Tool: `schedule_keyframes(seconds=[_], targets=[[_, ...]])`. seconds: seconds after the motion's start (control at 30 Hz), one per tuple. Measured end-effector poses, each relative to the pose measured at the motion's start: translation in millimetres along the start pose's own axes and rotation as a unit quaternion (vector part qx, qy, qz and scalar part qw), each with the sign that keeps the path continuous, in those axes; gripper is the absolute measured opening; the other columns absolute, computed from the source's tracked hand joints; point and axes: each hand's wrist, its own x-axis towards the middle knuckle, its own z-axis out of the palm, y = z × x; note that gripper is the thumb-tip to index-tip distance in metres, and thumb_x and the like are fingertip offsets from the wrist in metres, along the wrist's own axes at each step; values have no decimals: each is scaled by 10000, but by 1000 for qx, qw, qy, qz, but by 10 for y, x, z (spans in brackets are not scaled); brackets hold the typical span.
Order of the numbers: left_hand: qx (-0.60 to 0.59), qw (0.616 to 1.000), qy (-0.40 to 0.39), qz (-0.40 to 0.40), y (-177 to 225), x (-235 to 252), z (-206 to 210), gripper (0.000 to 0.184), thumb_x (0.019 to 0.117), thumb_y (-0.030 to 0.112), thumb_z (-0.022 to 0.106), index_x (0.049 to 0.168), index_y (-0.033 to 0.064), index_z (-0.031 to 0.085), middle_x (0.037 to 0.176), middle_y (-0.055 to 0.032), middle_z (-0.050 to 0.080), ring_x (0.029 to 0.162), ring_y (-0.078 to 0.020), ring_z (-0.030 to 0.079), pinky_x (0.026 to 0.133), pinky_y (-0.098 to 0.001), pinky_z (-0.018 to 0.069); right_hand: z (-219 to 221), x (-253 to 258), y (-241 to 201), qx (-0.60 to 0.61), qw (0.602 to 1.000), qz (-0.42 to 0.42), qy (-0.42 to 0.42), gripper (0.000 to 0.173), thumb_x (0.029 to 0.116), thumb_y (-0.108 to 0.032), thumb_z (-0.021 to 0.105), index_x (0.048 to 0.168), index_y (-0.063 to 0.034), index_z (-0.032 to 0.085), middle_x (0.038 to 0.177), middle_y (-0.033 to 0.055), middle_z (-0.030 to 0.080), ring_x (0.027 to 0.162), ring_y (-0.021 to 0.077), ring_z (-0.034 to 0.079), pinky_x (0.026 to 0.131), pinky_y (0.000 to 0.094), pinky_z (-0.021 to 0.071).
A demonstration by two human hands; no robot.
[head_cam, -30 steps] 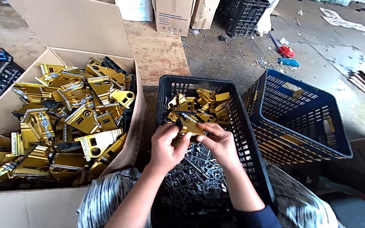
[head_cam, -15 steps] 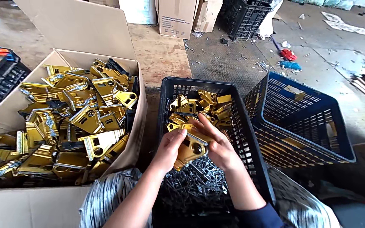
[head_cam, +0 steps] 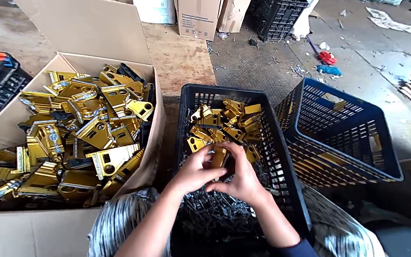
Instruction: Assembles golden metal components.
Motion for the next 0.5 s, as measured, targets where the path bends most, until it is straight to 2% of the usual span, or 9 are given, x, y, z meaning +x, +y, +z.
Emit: schedule_keyframes(seconds=[0.03,0.1,0.13,0.2,0.3,0.37,0.4,0.47,0.5], targets=[[7,1000,1,5,-19,4,9,668,854,66,741,1461,35,465,1150,-82,735,990,-151,729,898,-324,609,-35,-7,6,25,999,32,-10,936,789,-560,829,1448,-6,462,1318,144,640,1204,220,624,1016,431,545],[27,1000,11,8,-35,5,1,627,826,67,717,1419,39,514,1113,-73,740,954,-141,731,860,-316,616,-110,-4,23,92,989,118,-17,513,919,-365,743,1318,-54,660,1202,66,706,1105,146,666,953,362,576],[44,999,17,5,-44,4,0,608,814,84,711,1397,49,541,1092,-68,741,931,-139,731,833,-314,618,-128,1,27,104,983,153,-16,317,941,-261,717,1191,-68,737,1101,36,731,1028,108,684,906,317,587],[84,996,30,15,-85,19,15,536,823,125,724,1337,48,591,1036,-51,753,894,-122,735,809,-305,623,-125,12,45,125,973,194,-12,117,925,-135,714,1003,-69,771,935,10,743,867,69,698,798,270,599],[119,991,59,35,-117,44,56,468,841,155,735,1287,59,633,969,-15,761,835,-79,728,776,-274,617,-93,4,72,148,965,217,13,56,900,-76,728,938,-66,769,857,5,745,771,61,693,730,262,592],[67,996,56,15,-84,41,38,527,882,180,739,1370,64,576,1065,-58,745,914,-135,728,821,-325,618,-102,10,42,149,969,187,56,79,881,-56,732,947,-67,775,884,2,735,813,71,683,741,261,589],[8,999,38,-22,-47,26,12,576,937,233,695,1452,79,488,1170,-92,708,1001,-191,713,856,-380,616,-126,14,21,157,972,157,79,96,876,-47,737,963,-64,772,923,6,726,868,87,683,775,269,597],[-151,981,-33,-119,18,1,-63,620,1031,542,462,1522,175,364,1351,-107,605,1155,-283,659,880,-471,604,-166,44,-14,166,977,83,105,86,876,-63,748,960,-72,760,964,-2,731,958,112,673,865,300,574],[-223,962,-52,-149,46,-3,-69,676,1020,673,325,1471,184,440,1308,-106,647,1119,-290,689,844,-468,620,-151,71,-20,164,979,47,110,73,876,-78,756,949,-74,762,960,-5,737,985,121,668,909,320,550]])
